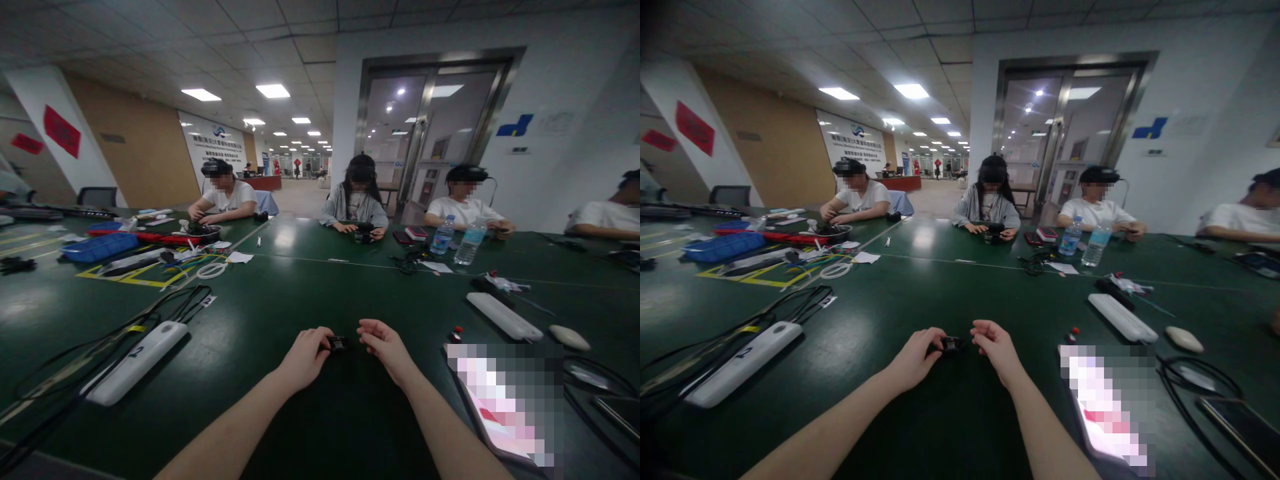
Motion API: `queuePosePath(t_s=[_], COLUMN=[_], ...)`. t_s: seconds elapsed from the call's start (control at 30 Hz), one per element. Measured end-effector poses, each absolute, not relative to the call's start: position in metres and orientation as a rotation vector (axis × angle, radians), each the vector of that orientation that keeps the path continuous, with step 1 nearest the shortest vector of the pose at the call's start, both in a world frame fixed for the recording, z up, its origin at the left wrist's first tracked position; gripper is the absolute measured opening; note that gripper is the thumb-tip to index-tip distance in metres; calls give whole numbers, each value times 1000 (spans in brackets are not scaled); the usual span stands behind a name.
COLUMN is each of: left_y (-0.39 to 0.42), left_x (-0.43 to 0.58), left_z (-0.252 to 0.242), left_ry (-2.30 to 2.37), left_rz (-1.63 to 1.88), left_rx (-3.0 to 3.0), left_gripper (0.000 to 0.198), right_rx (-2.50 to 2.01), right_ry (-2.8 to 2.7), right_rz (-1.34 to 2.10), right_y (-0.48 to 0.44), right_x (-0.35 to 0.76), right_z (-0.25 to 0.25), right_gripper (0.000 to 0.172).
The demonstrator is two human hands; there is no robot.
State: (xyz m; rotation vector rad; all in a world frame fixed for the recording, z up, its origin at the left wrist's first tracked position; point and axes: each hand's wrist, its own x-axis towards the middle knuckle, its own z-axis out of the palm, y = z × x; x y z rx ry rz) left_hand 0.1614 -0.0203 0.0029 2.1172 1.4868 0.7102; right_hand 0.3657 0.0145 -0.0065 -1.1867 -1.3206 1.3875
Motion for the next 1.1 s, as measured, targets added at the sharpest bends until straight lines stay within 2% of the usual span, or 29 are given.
queuePosePath(t_s=[0.23,0.63,0.8,0.97,1.1], left_y=[-19,-14,-11,-8,-6], left_x=[158,158,157,152,150], left_z=[-2,-5,-7,-10,-14], left_ry=[1413,1325,1396,1457,1445], left_rz=[764,801,846,788,726], left_rx=[2076,2037,1997,1982,1975], left_gripper=[27,28,32,55,50], right_rx=[-1190,-1224,-1286,-1300,-1321], right_ry=[-1591,-2047,-2074,-2078,-2070], right_rz=[1242,967,959,949,961], right_y=[10,-5,-5,-4,-3], right_x=[360,349,347,347,348], right_z=[-2,14,16,13,12], right_gripper=[23,29,25,24,23])
